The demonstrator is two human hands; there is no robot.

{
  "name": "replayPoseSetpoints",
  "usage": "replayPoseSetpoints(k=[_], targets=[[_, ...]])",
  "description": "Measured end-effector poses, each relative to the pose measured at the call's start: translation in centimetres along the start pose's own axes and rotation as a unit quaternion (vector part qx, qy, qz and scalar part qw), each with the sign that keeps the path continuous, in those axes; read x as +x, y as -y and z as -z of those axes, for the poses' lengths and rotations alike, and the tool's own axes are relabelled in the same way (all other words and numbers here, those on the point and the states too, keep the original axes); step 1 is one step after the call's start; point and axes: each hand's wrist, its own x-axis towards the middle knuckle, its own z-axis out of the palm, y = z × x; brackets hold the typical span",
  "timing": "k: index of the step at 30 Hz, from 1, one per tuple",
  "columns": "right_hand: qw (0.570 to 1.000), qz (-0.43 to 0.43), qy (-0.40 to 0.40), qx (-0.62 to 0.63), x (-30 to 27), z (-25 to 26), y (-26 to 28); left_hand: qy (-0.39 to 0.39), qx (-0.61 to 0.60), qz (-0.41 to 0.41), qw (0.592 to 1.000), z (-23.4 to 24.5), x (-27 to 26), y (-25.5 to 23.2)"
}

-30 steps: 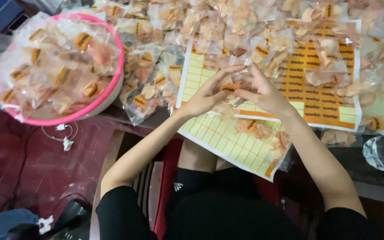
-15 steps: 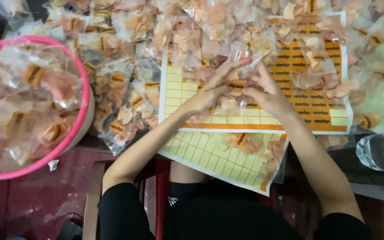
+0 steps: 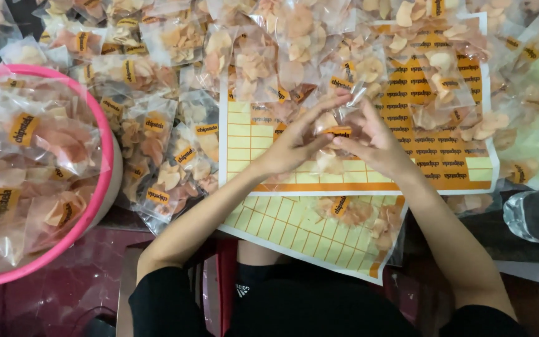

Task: Inspecting and arranging small plastic bags of snacks on a table.

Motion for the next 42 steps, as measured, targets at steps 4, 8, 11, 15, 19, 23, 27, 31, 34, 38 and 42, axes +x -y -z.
replayPoseSetpoints(k=[4, 8, 11, 15, 19, 23, 27, 31, 34, 38, 42], targets=[[1.000, -0.003, 0.009, 0.015, 0.3, -0.2, 0.7, 0.001, -0.017, 0.012, 1.000, 0.0, -0.1, 0.0], [1.000, 0.018, 0.003, 0.010, 0.6, -0.1, -0.2, 0.007, -0.047, 0.036, 0.998, -0.4, -0.5, 0.4], [1.000, 0.022, 0.002, 0.014, 0.7, 0.0, -0.4, 0.004, -0.038, 0.030, 0.999, -0.2, -0.6, 1.2], [0.999, 0.031, -0.009, -0.005, 0.6, -0.5, 0.5, -0.004, -0.037, 0.005, 0.999, 0.0, 0.0, 1.2], [1.000, 0.023, -0.005, -0.002, 0.1, -0.1, -1.1, -0.024, -0.012, 0.000, 1.000, -1.3, -0.2, -1.4], [1.000, 0.030, 0.004, 0.010, 0.1, 0.2, -1.0, -0.012, -0.048, 0.023, 0.999, -0.7, -0.5, 0.4], [1.000, 0.023, 0.012, 0.017, -0.1, 0.9, -2.7, -0.027, -0.022, 0.018, 0.999, -0.6, 0.1, 0.0], [0.998, 0.055, 0.020, 0.012, 0.6, 0.5, -0.1, -0.028, -0.028, 0.020, 0.999, -0.7, 0.1, -0.8], [0.998, 0.055, 0.014, 0.009, 0.5, 0.5, -0.2, -0.030, -0.018, 0.015, 0.999, -0.6, -0.2, -0.3], [0.998, 0.048, 0.037, 0.036, 0.6, 1.0, -0.8, -0.028, -0.040, 0.047, 0.998, -0.6, -0.4, 1.0], [0.997, 0.069, 0.032, 0.005, 0.8, 0.8, -0.4, -0.040, -0.024, 0.037, 0.998, -1.2, 0.2, -1.4]])
